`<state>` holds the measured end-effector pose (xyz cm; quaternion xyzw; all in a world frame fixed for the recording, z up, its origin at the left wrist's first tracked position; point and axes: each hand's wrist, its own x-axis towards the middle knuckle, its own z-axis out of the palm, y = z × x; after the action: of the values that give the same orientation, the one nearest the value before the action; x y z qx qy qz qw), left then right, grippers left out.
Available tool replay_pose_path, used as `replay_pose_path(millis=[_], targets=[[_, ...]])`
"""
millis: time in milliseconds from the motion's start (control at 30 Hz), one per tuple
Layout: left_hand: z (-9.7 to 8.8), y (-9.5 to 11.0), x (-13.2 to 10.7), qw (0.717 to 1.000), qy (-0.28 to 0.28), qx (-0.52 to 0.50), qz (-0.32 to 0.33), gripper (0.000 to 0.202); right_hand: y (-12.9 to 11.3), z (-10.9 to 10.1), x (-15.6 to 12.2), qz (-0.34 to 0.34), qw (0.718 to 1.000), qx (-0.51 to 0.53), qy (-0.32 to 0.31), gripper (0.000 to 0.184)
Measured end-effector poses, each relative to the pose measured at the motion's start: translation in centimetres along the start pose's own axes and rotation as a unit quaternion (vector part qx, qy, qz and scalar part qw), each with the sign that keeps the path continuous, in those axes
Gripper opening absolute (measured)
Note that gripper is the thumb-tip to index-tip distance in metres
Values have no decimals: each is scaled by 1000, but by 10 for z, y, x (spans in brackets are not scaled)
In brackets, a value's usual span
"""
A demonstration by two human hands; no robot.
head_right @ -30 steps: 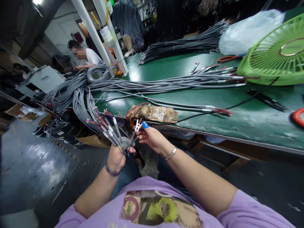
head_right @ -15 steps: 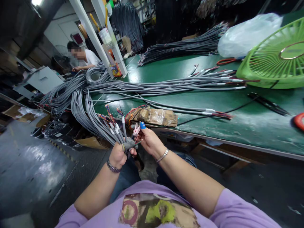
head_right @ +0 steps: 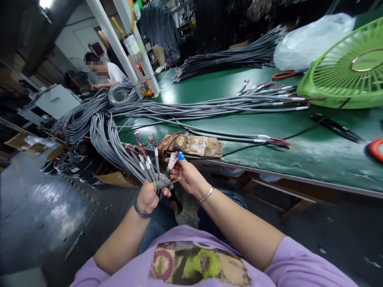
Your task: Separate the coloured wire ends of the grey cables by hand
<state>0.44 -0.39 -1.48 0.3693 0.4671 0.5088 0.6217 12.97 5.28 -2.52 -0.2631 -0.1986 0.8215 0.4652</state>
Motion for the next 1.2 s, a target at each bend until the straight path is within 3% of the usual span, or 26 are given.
replay_pose_path(millis=[100,233,433,600,833,967,1200], targets=[[-2,3,-5,1000,-2,10,0,21,-3,-1,-1,14,1000,-12,-18,36],[-4,10,-6,1000,-11,21,-3,25,-2,-4,-1,-31,998,-49,-37,29],[-5,18,2,999,-38,-7,-18,26,7,-9,1,-129,985,-114,-3,44],[-3,17,10,999,-36,-13,-33,25,3,-2,5,-23,999,-16,-24,37],[1,13,15,998,-22,-10,-62,23,5,-1,10,-14,999,45,17,31],[1,11,14,998,-11,-12,-60,23,6,-1,8,3,999,48,-2,38],[3,4,-4,999,16,-29,26,19,0,-4,1,23,997,44,-56,35]])
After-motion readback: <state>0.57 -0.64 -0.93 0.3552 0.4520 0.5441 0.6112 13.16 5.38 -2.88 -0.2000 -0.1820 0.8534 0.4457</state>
